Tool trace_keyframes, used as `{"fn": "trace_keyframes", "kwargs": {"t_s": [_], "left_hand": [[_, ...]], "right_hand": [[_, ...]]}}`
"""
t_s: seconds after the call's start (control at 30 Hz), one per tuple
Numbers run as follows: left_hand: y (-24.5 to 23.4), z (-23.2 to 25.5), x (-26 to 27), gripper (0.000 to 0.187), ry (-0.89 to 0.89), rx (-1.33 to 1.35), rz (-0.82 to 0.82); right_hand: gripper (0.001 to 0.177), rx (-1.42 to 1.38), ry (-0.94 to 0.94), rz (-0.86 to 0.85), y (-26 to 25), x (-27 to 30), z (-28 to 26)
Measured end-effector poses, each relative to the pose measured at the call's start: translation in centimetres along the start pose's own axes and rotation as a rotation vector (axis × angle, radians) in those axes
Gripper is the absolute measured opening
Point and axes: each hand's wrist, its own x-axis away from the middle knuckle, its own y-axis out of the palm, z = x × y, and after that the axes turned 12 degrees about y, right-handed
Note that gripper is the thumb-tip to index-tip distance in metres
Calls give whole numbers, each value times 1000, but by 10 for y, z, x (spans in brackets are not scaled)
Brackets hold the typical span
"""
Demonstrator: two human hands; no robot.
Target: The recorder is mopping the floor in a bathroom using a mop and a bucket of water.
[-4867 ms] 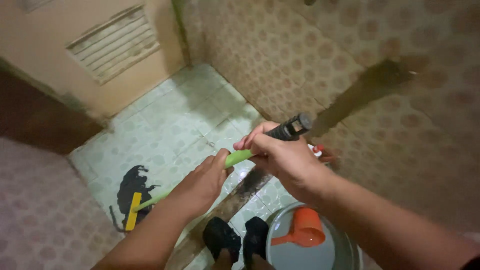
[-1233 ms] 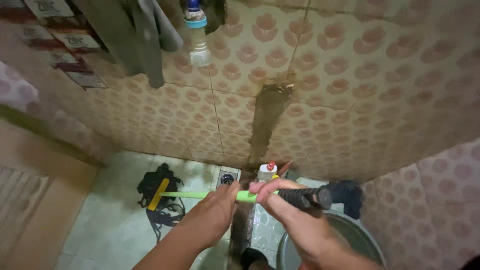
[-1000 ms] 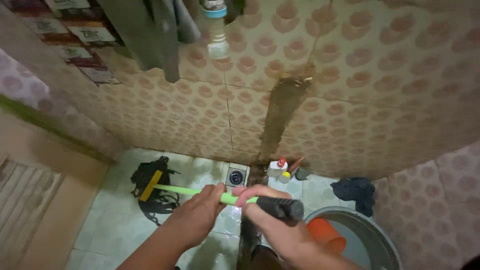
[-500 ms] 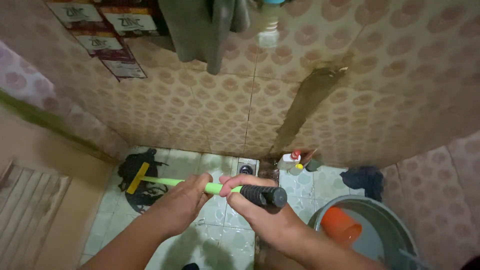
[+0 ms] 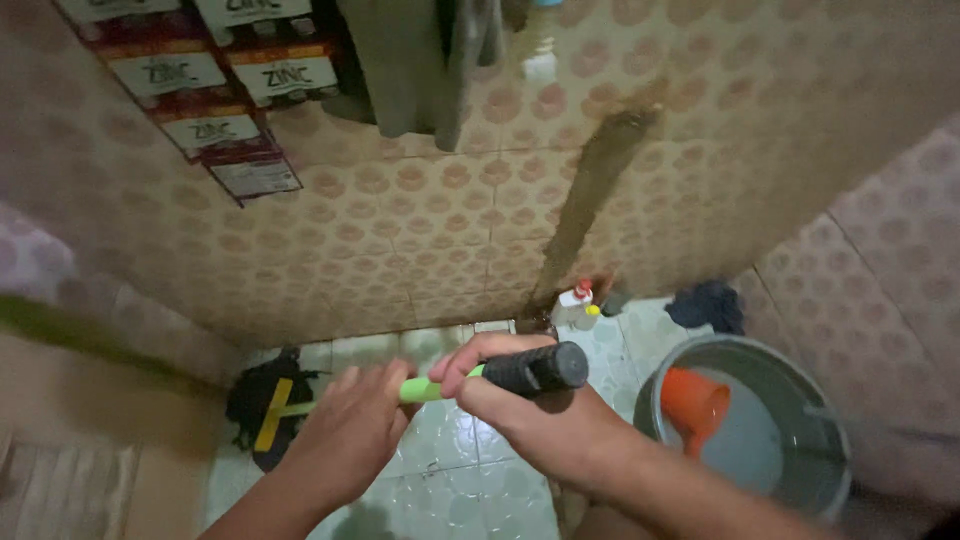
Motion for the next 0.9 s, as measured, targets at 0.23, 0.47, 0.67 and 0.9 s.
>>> {"fn": "trace_keyframes", "kwargs": {"t_s": [0.23,0.47,0.67,0.9], "left_hand": [[19,-25,22,36,115,-115,22],[10,0,29,29,158,-154,-130],[11,20,28,25,214,-170,-185],[29,49,17,25,308,-75,-220]], "right_hand": [[14,16,18,137,32,22,-3],[17,-76,4,221,41,52,14],[19,-40,94,340,41,76,9],[18,-166,40,403,25,114,22]]}}
